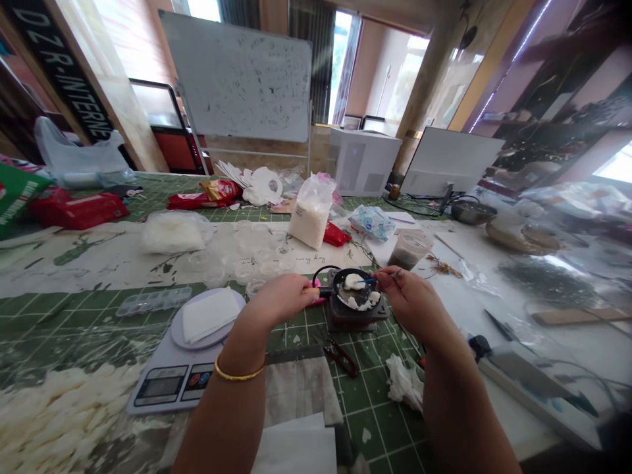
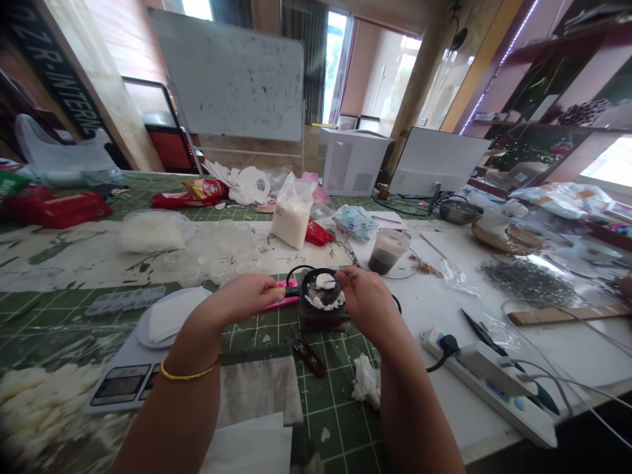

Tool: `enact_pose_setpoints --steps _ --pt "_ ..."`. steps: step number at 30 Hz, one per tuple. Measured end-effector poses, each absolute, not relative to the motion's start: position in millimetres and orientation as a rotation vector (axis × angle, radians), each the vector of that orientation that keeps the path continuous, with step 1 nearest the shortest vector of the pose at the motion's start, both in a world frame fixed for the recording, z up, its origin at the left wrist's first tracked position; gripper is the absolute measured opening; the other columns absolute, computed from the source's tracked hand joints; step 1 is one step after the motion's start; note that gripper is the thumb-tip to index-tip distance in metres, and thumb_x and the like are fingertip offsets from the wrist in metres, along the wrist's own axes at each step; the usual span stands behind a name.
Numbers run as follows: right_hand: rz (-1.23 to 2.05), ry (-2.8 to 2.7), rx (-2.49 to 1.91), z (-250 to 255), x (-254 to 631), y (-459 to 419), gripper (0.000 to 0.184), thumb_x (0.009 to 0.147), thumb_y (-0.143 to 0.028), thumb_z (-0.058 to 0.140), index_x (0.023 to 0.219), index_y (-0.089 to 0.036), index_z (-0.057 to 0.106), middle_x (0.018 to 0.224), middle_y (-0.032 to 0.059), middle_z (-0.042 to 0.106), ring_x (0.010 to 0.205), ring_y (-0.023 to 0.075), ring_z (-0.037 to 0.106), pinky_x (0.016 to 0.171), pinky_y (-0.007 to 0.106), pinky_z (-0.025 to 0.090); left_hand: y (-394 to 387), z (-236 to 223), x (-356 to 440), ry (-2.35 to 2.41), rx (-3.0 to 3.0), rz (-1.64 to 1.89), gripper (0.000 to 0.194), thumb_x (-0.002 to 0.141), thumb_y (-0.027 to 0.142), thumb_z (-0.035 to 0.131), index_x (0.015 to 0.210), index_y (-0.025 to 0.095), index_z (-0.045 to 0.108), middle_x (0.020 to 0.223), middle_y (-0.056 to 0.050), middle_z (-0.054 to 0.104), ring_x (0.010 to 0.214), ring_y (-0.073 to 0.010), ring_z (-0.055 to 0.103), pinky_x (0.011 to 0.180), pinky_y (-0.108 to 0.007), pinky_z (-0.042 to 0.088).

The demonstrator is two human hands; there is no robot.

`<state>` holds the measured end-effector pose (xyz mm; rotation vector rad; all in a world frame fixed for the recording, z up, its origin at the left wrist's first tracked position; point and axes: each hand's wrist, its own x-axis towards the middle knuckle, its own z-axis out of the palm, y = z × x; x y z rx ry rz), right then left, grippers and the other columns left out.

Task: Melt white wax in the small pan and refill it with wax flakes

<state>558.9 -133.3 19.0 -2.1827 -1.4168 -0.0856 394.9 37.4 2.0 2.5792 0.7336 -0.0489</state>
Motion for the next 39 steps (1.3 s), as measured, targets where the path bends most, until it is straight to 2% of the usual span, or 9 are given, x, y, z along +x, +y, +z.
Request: enact_pose_setpoints --steps 7,12,17,24,30,35,39 --pt "-0.087 -1.395 -2.152 20 558 -135 0.029 0.089 -0.037 0.038 0.086 -0.021 0.062 0.074 0.0005 0.068 0.075 0.0162 0.062 0.069 0.026 0.041 38 2 395 0.735 2.580 -0.043 0.041 0.081 0.050 0.033 0.060 0.018 0.048 0.062 -0.002 0.057 0.055 -0.0140 0.046 0.048 -0.027 0.024" --pt "-0.200 -1.262 -2.103 24 553 -137 0.030 0.087 -0.039 0.039 0.087 -0.020 0.062 0.069 0.0007 0.067 0.069 0.0155 0.062 0.067 0.026 0.043 37 5 394 0.731 2.553 -0.074 0.042 0.080 0.051 0.033 0.063 0.018 0.053 0.065 -0.004 0.058 0.057 -0.0147 0.046 0.051 -0.027 0.026" --pt "-0.125 -1.264 -2.067 32 548 -148 0.032 0.087 -0.041 0.039 0.081 -0.019 0.062 0.065 0.0007 0.064 0.060 0.0139 0.059 0.060 0.025 0.043 36 6 393 0.745 2.541 -0.063 0.041 0.080 0.051 0.034 0.064 0.018 0.052 0.065 -0.004 0.059 0.056 -0.0152 0.048 0.049 -0.027 0.026" --pt "-0.142 -1.284 -2.058 35 540 -156 0.031 0.088 -0.040 0.038 0.077 -0.020 0.060 0.065 0.0003 0.061 0.061 0.0126 0.057 0.061 0.024 0.042 38 3 394 0.724 2.549 -0.058 0.039 0.081 0.049 0.034 0.066 0.019 0.053 0.066 -0.003 0.059 0.058 -0.0155 0.049 0.051 -0.026 0.027" --pt "-0.183 -1.328 -2.087 31 544 -147 0.028 0.088 -0.038 0.040 0.085 -0.021 0.061 0.072 0.0010 0.066 0.069 0.0152 0.061 0.065 0.025 0.043 38 3 393 0.719 2.550 -0.063 0.041 0.081 0.050 0.033 0.064 0.017 0.052 0.066 -0.004 0.059 0.058 -0.0147 0.048 0.050 -0.026 0.026" --pt "-0.231 -1.281 -2.116 32 547 -150 0.030 0.088 -0.040 0.039 0.082 -0.020 0.061 0.069 0.0015 0.065 0.065 0.0153 0.060 0.063 0.026 0.043 38 3 393 0.714 2.546 -0.054 0.041 0.080 0.050 0.033 0.062 0.018 0.050 0.064 -0.004 0.057 0.057 -0.0147 0.047 0.050 -0.026 0.025" --pt "-0.143 -1.345 -2.112 32 543 -151 0.031 0.088 -0.040 0.038 0.079 -0.020 0.060 0.066 0.0005 0.064 0.062 0.0141 0.059 0.061 0.024 0.042 38 2 393 0.708 2.542 -0.049 0.039 0.080 0.049 0.034 0.064 0.018 0.051 0.067 -0.004 0.059 0.060 -0.0154 0.049 0.051 -0.026 0.027"
